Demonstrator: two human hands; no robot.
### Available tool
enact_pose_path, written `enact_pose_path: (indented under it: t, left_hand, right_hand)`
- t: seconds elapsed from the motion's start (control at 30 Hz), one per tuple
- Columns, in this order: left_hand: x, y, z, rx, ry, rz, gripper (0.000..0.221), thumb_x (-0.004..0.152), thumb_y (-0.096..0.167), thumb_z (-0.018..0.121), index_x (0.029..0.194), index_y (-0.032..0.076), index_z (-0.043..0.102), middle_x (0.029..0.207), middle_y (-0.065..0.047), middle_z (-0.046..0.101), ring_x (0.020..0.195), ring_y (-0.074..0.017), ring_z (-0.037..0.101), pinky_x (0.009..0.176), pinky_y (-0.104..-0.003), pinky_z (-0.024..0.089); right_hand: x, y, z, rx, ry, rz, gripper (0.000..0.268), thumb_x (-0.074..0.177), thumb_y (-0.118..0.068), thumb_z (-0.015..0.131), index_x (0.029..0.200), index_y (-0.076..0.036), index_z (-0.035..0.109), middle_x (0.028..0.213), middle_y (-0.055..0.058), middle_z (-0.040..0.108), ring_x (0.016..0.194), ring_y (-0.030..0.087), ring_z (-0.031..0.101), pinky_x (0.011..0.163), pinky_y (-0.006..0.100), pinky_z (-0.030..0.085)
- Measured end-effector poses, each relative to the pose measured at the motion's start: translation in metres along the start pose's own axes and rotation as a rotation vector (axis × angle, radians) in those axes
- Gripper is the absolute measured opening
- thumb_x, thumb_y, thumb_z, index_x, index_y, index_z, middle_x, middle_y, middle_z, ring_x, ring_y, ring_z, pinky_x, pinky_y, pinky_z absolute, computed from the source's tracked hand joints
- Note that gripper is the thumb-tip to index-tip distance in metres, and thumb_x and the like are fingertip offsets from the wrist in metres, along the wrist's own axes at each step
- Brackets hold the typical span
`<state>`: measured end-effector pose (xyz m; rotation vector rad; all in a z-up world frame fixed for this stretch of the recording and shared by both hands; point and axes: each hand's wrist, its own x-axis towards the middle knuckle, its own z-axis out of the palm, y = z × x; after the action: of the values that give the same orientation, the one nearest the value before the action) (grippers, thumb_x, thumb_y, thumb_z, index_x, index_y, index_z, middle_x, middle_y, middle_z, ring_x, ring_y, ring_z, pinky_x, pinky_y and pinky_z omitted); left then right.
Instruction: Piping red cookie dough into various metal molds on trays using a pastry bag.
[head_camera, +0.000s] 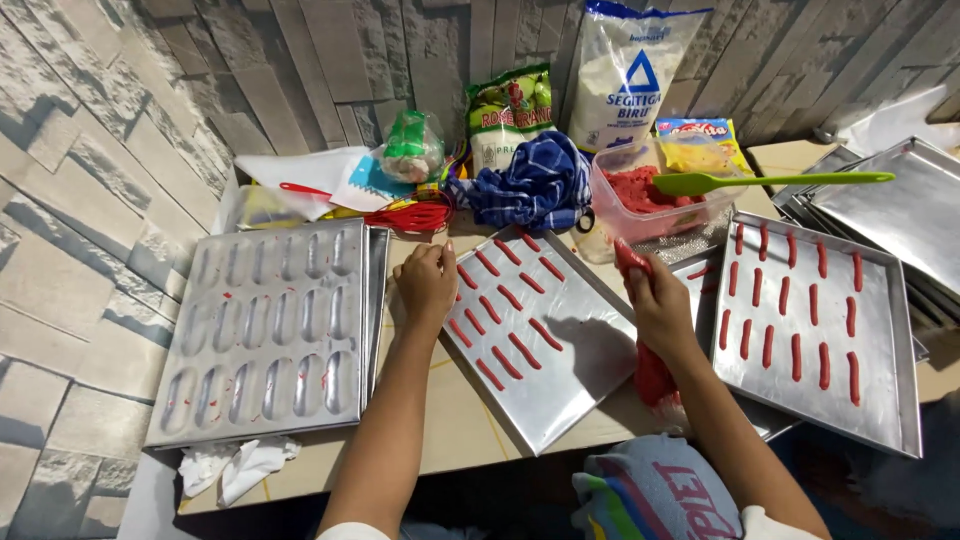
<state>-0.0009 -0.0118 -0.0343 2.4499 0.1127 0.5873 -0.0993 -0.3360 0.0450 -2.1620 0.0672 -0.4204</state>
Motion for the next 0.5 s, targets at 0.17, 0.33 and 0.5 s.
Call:
enact_pose_path:
  t: [0.17,0.33,0.5]
  left_hand:
    - [-0.006,0.015,-0.008,0.011,-0.011,0.078,0.027,0.102,0.036,0.055,0.105,0.019,0.076,0.106,-0.003,0.068,0.101,-0.0275,0.068,0.097,-0.051,0.045]
    - [-0.018,0.036,-0.004,0.026,0.052,0.26,0.02,0.097,0.033,0.062,0.106,0.019,0.075,0.111,-0.002,0.062,0.106,-0.0257,0.062,0.1,-0.049,0.04]
    - [-0.059,0.094,-0.016,-0.586,-0.359,0.449,0.019,0.101,0.023,0.064,0.113,0.014,0.075,0.107,-0.01,0.068,0.1,-0.0293,0.07,0.094,-0.042,0.053]
  right_hand:
    - [0.0,-0.037,-0.019,0.47,-0.118,0.176,0.035,0.095,0.0,0.054,0.129,-0.008,0.056,0.084,0.009,0.05,0.074,0.02,0.048,0.067,0.033,0.038]
    - [-0.006,-0.019,-0.028,0.578,-0.229,0.204,0.067,0.076,0.018,0.058,0.14,-0.004,0.056,0.104,0.015,0.059,0.095,0.025,0.056,0.084,0.04,0.04]
    - [-0.017,-0.033,-0.044,0.691,-0.232,0.048,0.054,0.082,0.021,0.057,0.133,0.004,0.064,0.104,0.021,0.069,0.095,0.024,0.062,0.086,0.035,0.044]
